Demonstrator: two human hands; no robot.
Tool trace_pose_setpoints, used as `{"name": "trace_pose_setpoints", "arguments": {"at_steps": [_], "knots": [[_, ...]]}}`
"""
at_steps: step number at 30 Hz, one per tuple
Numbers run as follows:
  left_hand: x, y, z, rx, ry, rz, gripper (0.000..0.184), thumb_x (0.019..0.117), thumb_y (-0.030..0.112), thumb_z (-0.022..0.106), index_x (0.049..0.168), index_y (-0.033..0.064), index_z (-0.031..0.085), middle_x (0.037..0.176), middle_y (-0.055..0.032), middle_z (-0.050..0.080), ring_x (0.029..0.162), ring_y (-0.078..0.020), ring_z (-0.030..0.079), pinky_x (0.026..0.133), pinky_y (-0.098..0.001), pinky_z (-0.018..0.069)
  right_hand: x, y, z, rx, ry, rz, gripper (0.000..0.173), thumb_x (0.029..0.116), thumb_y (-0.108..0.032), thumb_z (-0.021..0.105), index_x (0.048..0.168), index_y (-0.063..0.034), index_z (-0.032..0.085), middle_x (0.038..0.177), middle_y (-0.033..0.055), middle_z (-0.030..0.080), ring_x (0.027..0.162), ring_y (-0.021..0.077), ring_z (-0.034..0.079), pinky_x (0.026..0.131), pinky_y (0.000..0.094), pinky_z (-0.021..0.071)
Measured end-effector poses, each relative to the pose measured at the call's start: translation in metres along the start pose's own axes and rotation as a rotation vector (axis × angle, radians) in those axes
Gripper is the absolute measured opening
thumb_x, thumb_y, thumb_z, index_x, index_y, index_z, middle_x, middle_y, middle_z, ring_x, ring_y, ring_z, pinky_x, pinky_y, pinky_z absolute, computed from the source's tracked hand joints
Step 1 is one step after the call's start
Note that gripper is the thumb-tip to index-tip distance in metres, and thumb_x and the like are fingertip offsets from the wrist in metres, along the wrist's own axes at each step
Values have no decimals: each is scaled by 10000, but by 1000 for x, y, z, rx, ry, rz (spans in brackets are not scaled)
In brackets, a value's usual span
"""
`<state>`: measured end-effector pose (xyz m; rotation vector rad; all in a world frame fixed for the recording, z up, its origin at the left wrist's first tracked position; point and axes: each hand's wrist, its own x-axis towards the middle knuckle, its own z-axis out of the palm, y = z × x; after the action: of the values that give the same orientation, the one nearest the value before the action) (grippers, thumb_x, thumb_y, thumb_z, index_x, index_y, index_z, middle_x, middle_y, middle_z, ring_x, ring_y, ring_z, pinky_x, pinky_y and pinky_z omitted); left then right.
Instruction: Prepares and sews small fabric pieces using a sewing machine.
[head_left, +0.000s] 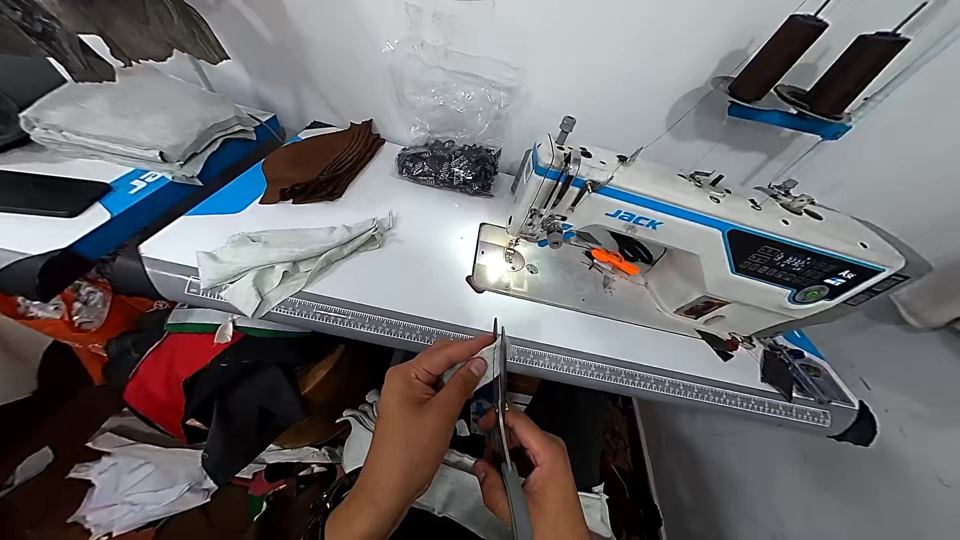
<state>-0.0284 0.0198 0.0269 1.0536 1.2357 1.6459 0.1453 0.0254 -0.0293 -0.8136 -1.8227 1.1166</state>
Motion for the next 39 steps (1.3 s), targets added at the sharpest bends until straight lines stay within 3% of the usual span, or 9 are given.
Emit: {"name": "trace_pose_setpoints", "arguments": {"at_steps": [14,18,20,23,27,30,34,37,39], "knots": [[2,-4,-4,-11,-13,-33,205,952,139,687,1117,129,809,964,-54,745,773,-146,661,673,-242,549,-1,1,-12,-41,78,60,352,839,-143,798,1143,-9,682,705,-7,655,550,56,591,472,231,512],[19,35,-49,198,62,160,230,970,133,672,1172,154,781,854,-9,728,619,-94,608,561,-225,523,8,17,-89,-382,210,184,748,806,-274,869,1440,-73,526,924,9,765,738,155,741,628,386,649],[33,72,-79,407,133,293,244,977,130,670,1202,159,760,892,41,734,635,-54,622,564,-200,534,20,26,-142,-674,248,225,629,842,-101,769,1426,-77,538,995,101,758,800,286,742,688,550,614],[74,114,-108,632,142,396,252,993,157,655,1235,133,722,962,39,727,681,-36,629,620,-216,549,43,40,-199,-947,219,264,367,864,27,738,1225,-35,705,968,267,714,841,495,683,733,748,503],[160,117,-125,910,66,363,275,1003,192,648,1251,79,692,1020,-79,720,794,-135,671,740,-364,581,67,43,-228,-1128,133,329,271,939,-32,703,1206,-48,750,1127,300,698,1044,576,638,852,808,447],[198,85,-144,1092,-80,377,383,1038,234,594,1333,-8,619,1261,-251,657,1151,-353,658,1017,-580,496,46,14,-226,-1110,225,265,281,984,-55,649,1258,-33,708,1252,262,664,1147,509,624,913,738,475],[148,14,-123,733,-437,208,391,1037,279,576,1323,13,588,1192,-44,687,1041,-47,666,918,-250,559,-51,9,-217,-628,11,335,160,958,-54,668,1110,-43,719,1027,100,736,885,206,718,811,429,613],[59,-26,-89,624,-740,-26,324,964,195,591,1199,-11,677,1086,-80,732,958,-147,708,896,-363,597,-143,61,-200,-280,-86,555,217,864,-100,784,1071,-71,727,999,43,743,886,156,718,800,388,625],[30,-70,-90,644,-1008,26,368,993,424,608,1237,180,734,1137,34,745,1022,-115,713,913,-374,616,-191,91,-177,-230,37,566,307,792,-206,876,1047,-122,727,1058,16,706,960,151,682,814,378,609]]}}
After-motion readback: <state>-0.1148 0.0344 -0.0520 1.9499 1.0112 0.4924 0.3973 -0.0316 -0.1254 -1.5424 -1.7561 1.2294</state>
